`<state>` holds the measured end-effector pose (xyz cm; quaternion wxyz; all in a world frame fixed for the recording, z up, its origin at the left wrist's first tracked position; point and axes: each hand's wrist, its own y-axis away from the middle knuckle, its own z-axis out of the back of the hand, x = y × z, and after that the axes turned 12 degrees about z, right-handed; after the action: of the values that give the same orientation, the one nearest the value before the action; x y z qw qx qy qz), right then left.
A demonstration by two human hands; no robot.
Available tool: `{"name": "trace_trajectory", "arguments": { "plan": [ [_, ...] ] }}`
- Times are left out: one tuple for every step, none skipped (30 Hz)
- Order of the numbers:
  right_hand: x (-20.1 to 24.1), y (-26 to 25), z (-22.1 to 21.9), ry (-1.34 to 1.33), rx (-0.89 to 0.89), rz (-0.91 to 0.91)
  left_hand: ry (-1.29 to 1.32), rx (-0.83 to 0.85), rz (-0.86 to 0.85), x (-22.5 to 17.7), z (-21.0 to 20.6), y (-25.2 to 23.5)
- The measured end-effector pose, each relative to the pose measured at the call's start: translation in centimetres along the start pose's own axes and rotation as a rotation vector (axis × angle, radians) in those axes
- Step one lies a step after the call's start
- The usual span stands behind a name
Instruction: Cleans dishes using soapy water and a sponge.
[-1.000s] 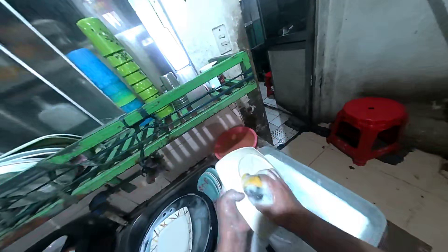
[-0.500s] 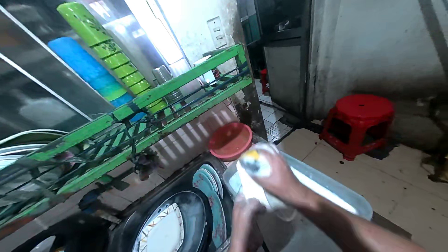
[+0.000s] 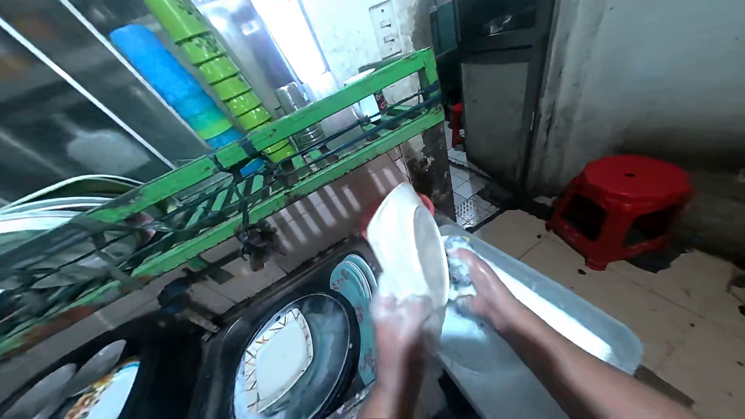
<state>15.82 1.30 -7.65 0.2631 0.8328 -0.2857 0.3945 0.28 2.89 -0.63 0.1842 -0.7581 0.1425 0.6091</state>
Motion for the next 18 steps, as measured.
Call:
{"name": "trace_trajectory", "arguments": {
  "plan": [
    [-0.5, 0.5, -0.4, -0.1, 0.023, -0.031, -0.059, 0.031, -0.075, 1.0, -0.7, 0.3],
    [-1.1, 0.9, -0.8, -0.174, 0.058, -0.043, -0.143, 0.049, -0.178, 2.1, -1.3, 0.2],
    [-1.6, 1.4, -1.2, -0.23, 0.108, -0.055, -0.196, 0.063, -0.229, 2.9, -1.9, 0.0],
    [-2.1, 1.9, -1.5, -0.296, 0.17, -0.067, -0.231, 0.076, -0.223, 3.2, -2.1, -0.5],
    [-2.6, 2.3, -2.0, -0.357, 0.219, -0.084, -0.255, 0.077, -0.198, 3.4, -2.1, -1.1],
    [-3.2, 2.7, -2.4, -0.383, 0.271, -0.107, -0.284, 0.055, -0.185, 3.8, -1.7, -2.0],
    [-3.9, 2.8, -2.2, -0.333, 0.361, -0.129, -0.332, 0.014, -0.177, 4.3, -0.8, -2.9],
    [-4.4, 2.6, -1.4, -0.217, 0.465, -0.161, -0.41, -0.043, -0.157, 4.9, 0.5, -3.8],
    [-4.2, 2.6, -0.9, -0.045, 0.475, -0.203, -0.515, -0.083, -0.101, 5.4, 2.3, -4.9],
    [-3.4, 2.6, -0.4, 0.14, 0.433, -0.23, -0.643, -0.124, -0.03, 6.2, 4.5, -5.9],
    [-2.5, 2.6, 0.2, 0.337, 0.365, -0.222, -0.789, -0.172, 0.021, 7.2, 7.0, -6.7],
    [-1.6, 2.4, 1.2, 0.54, 0.329, -0.186, -0.955, -0.207, 0.096, 8.1, 9.7, -7.4],
    [-0.8, 1.7, 2.8, 0.74, 0.319, -0.144, -1.11, -0.227, 0.167, 9.2, 12.6, -7.8],
    [-0.3, 0.9, 4.7, 0.925, 0.321, -0.115, -1.235, -0.24, 0.238, 10.7, 15.8, -8.0],
    [0.0, 0.2, 6.7, 1.088, 0.333, -0.096, -1.336, -0.247, 0.3, 12.2, 18.7, -7.8],
    [0.3, -0.2, 8.3, 1.239, 0.36, -0.084, -1.403, -0.25, 0.365, 13.4, 21.2, -7.7],
    [0.5, -0.4, 9.4, 1.378, 0.398, -0.078, -1.444, -0.252, 0.408, 14.5, 23.1, -7.8],
    [0.5, -0.5, 10.1, 1.502, 0.441, -0.078, -1.465, -0.251, 0.417, 15.2, 23.9, -8.2]
  ]
}}
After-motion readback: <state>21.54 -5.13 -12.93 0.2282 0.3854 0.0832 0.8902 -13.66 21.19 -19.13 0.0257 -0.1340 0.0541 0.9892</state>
